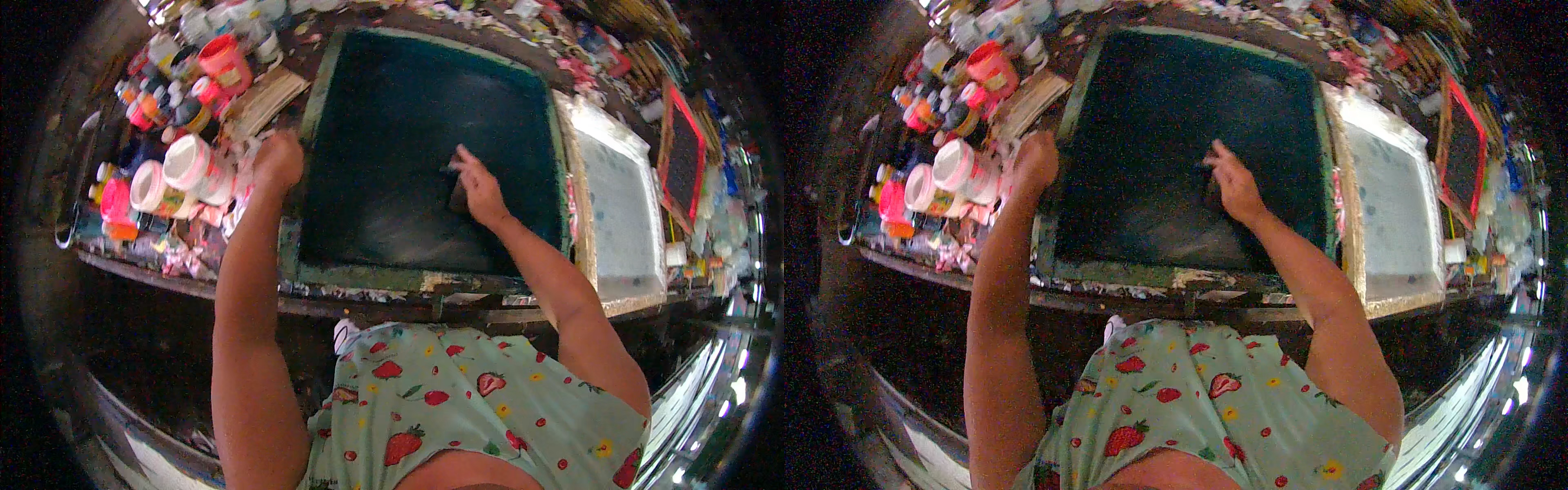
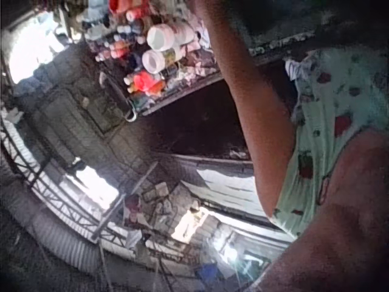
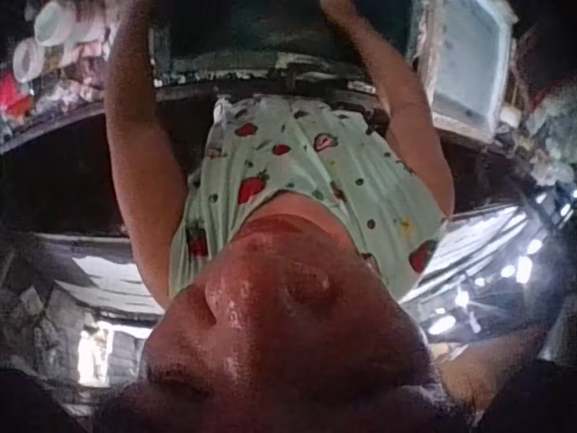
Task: The person uses a squeegee to spread green ink across a screen-printing frame, then lifts the frame and moves it to a workbench. They pour more green ink into the frame and wipe the surface with a cloth. The person then washes their hands in a basin and dries them.
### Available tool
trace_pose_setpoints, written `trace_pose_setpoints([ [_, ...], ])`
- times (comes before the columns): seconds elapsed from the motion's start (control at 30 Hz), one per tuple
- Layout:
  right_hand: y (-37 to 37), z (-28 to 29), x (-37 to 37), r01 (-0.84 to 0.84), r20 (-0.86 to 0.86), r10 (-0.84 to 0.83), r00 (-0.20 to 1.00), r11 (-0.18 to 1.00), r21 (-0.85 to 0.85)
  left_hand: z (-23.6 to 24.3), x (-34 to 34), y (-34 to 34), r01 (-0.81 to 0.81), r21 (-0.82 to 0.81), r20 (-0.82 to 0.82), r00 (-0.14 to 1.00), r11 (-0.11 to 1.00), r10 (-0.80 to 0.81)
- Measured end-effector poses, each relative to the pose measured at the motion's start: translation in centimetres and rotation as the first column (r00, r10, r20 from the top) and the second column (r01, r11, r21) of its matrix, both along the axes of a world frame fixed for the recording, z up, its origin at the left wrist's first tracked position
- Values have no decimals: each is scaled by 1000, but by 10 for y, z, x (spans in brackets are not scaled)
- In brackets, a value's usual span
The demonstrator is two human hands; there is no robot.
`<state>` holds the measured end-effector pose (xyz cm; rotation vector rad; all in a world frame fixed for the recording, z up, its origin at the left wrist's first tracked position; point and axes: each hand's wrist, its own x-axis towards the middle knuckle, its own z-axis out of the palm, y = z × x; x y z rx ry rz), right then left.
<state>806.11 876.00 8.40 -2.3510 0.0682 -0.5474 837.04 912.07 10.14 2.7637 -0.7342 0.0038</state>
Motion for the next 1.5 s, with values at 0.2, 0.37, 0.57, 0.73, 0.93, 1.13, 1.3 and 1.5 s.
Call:
trace_pose_setpoints([
  [0.2,-62,3,-7,387,-139,-493,859,445,807,22,-16,-14,-34,-95,-4,999,995,34],
  [0.37,-68,8,-31,504,11,-580,814,697,-511,6,-6,-10,-48,-120,-10,999,992,47],
  [0.57,-48,13,4,551,-146,-646,749,730,-404,6,-4,-3,-28,-162,-10,1000,986,27],
  [0.73,-33,-31,118,496,-114,-598,794,744,-447,32,-25,-25,-73,-111,-69,995,991,65],
  [0.93,143,-37,218,237,-242,-257,936,965,-108,46,-28,-32,-26,-130,-51,999,991,19],
  [1.13,44,22,70,323,-458,-365,810,931,-170,9,-4,11,-62,-107,-32,998,992,59],
  [1.3,-81,17,-75,446,-352,-769,534,610,-655,13,-8,-11,-23,-96,-50,999,995,18],
  [1.5,71,34,52,326,-372,-496,785,841,-433,16,-8,-13,13,-87,-31,999,996,-16],
])
